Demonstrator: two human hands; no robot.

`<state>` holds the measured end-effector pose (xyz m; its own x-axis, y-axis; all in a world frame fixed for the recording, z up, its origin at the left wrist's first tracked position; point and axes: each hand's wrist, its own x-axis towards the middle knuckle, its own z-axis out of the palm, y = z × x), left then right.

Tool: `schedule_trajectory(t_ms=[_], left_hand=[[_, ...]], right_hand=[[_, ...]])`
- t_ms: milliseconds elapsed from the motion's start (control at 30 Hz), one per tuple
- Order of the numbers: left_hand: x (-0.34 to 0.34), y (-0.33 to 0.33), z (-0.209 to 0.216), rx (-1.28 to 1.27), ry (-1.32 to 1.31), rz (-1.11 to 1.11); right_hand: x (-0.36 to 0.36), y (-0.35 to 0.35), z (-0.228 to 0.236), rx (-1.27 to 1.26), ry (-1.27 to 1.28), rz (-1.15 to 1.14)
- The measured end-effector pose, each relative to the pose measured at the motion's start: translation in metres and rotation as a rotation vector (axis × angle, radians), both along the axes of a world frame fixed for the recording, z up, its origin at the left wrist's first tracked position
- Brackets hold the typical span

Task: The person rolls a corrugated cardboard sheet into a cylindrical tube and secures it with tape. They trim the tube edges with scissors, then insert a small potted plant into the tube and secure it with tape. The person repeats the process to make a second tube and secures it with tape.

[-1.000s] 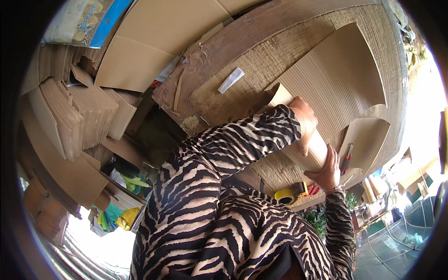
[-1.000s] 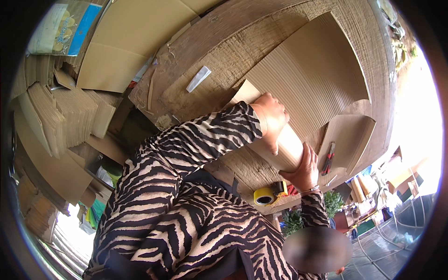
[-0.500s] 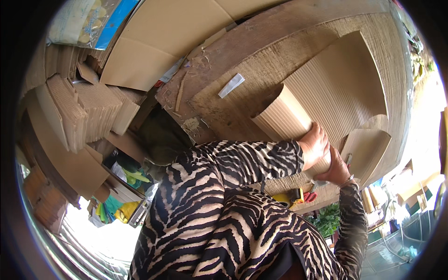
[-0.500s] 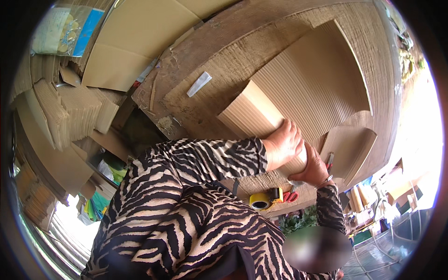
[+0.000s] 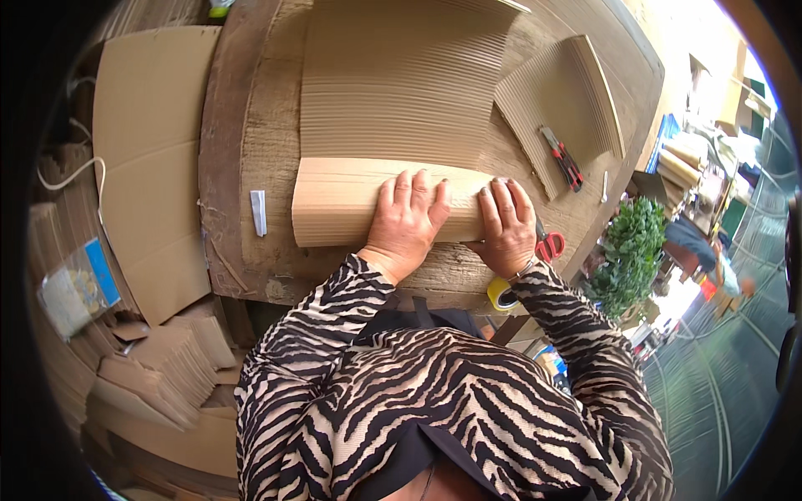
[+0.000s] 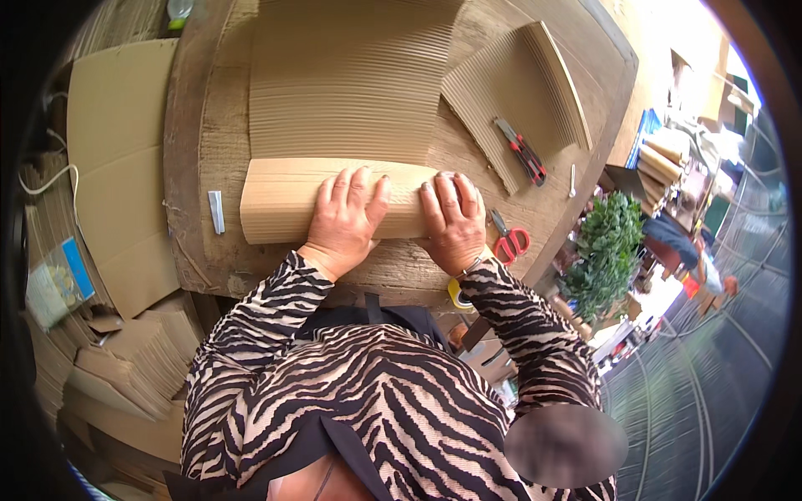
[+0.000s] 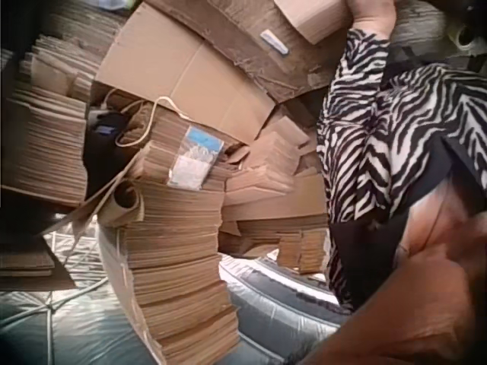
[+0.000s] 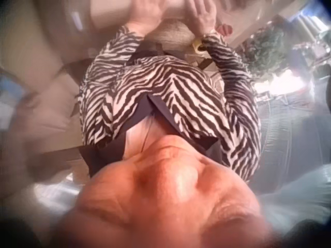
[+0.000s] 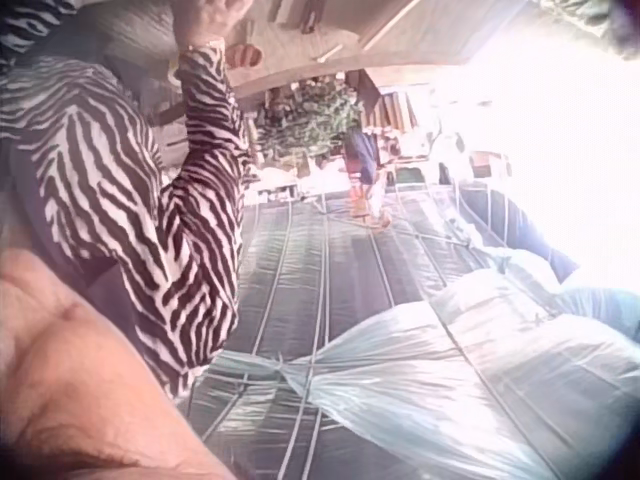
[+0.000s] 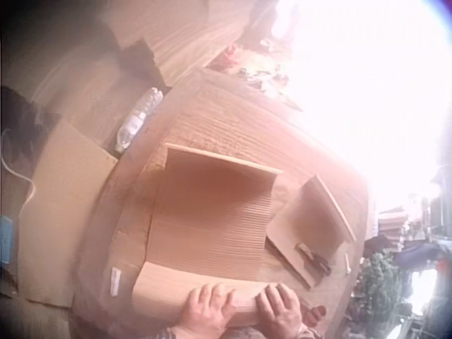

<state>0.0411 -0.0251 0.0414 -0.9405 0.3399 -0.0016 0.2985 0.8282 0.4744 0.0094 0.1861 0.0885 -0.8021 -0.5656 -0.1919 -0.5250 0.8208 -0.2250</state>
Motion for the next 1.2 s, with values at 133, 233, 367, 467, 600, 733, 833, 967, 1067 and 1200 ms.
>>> schedule_trajectory(t_ms=[133,233,367,467,600,733,833,967,1067,1200], left_hand=[[-0.004,0.001,0.008,0.013,-0.073,-0.028],[-0.009,-0.001,0.016,-0.01,-0.137,-0.081],[-0.047,-0.008,0.029,0.075,-0.391,-0.155],[-0.058,0.0,0.001,0.144,-0.396,-0.254],[-0.09,-0.007,-0.013,0.207,-0.71,-0.425],[-0.113,-0.001,-0.02,0.124,-0.932,-0.514],[-0.11,-0.001,-0.024,0.233,-0.851,-0.497],[-0.12,-0.004,-0.023,0.24,-0.945,-0.543],[-0.128,-0.003,-0.018,0.114,-1.026,-0.582],[-0.128,-0.004,-0.02,0.126,-1.017,-0.573]], right_hand=[[-0.002,0.005,0.0,-0.017,0.032,0.011],[-0.003,0.006,-0.002,-0.052,0.045,-0.001],[0.007,0.015,-0.012,-0.069,0.074,-0.005],[0.014,0.019,-0.016,-0.064,0.129,-0.01],[0.023,0.026,-0.021,-0.053,0.162,0.012],[0.028,0.028,-0.024,-0.044,0.152,-0.026],[0.028,0.027,-0.026,-0.052,0.157,-0.043],[0.025,0.027,-0.026,-0.054,0.161,-0.042],[0.021,0.027,-0.024,-0.045,0.138,-0.028],[0.014,0.025,-0.02,-0.038,0.088,-0.015]])
